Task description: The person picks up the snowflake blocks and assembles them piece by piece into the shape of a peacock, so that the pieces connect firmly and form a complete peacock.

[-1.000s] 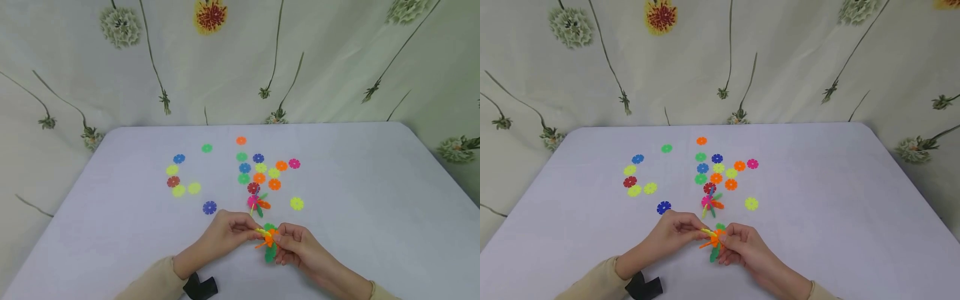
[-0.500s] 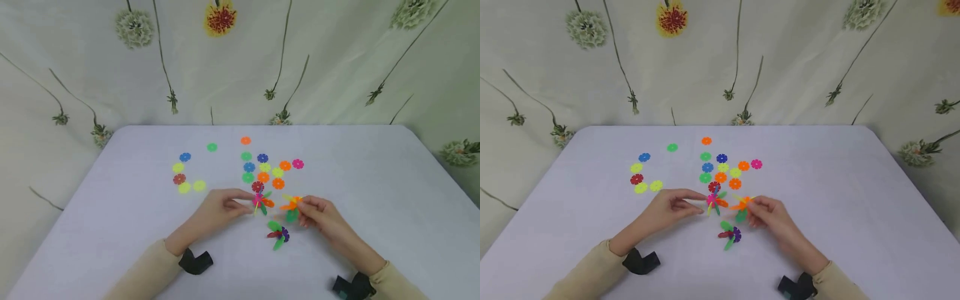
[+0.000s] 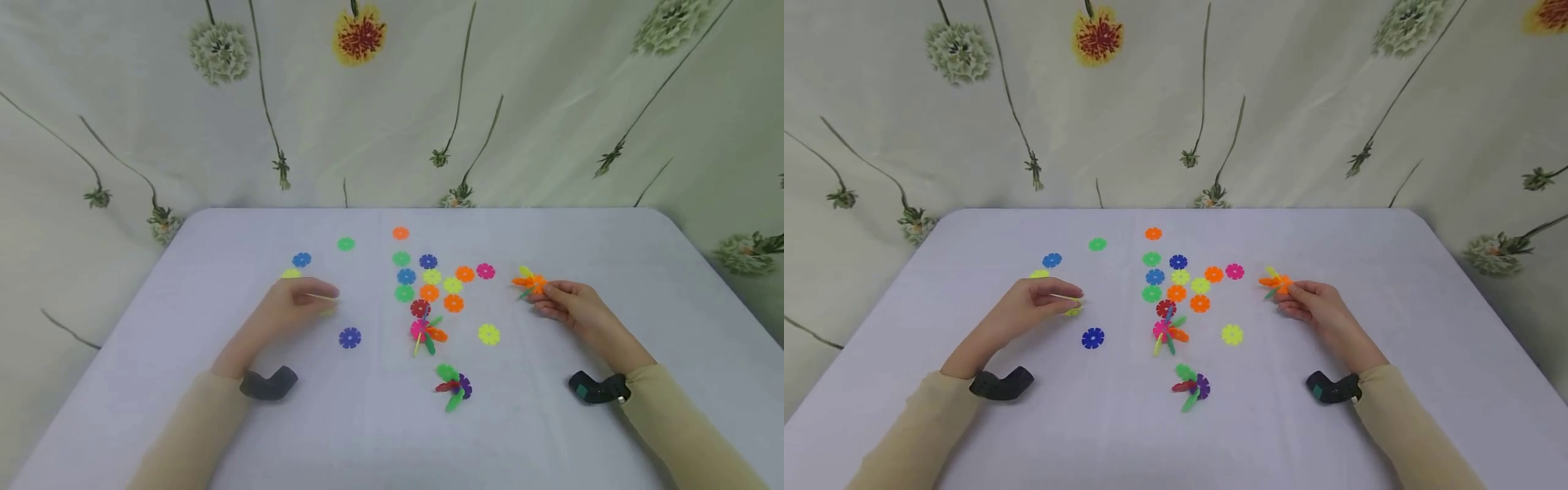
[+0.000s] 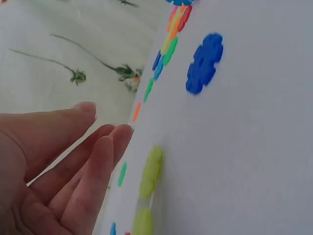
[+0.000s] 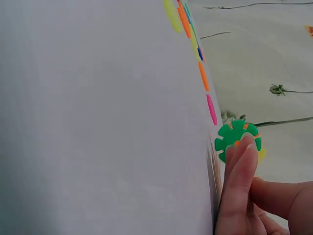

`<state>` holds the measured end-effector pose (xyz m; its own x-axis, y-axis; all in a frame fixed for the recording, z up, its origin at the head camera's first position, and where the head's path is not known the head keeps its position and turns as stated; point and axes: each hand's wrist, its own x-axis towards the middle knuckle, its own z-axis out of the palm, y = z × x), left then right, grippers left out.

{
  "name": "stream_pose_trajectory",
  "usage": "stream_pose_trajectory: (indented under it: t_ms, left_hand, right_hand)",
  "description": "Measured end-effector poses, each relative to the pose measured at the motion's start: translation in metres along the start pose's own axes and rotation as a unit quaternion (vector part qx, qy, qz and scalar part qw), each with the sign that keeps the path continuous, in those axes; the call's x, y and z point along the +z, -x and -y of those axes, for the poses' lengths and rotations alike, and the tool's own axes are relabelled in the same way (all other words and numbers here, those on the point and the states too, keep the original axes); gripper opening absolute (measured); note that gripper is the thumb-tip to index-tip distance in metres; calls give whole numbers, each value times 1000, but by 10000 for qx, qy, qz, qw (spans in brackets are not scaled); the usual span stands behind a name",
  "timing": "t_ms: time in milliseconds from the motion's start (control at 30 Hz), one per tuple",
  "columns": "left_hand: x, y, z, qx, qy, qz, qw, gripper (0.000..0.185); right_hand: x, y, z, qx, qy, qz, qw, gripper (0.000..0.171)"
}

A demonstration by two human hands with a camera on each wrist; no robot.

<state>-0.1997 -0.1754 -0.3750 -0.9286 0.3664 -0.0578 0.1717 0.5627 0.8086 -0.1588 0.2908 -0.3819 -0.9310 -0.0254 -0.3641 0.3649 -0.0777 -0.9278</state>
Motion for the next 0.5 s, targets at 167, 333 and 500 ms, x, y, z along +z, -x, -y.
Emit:
stream_pose_trajectory:
  t_ms: [167, 333, 500]
  left_hand:
    - [-9, -1, 23, -132, 232, -226, 9994, 34]
    - [-17, -3, 38, -56, 319, -395, 9987, 37]
    - [-32, 1, 45, -368, 62, -720, 9967, 42]
  right_hand:
    - [-2, 0, -3, -253, -132, -490, 9984, 67]
    - [7, 11, -15, -830, 477, -685, 9931, 56]
    - [32, 16, -27, -1337, 1903, 153, 9724, 38]
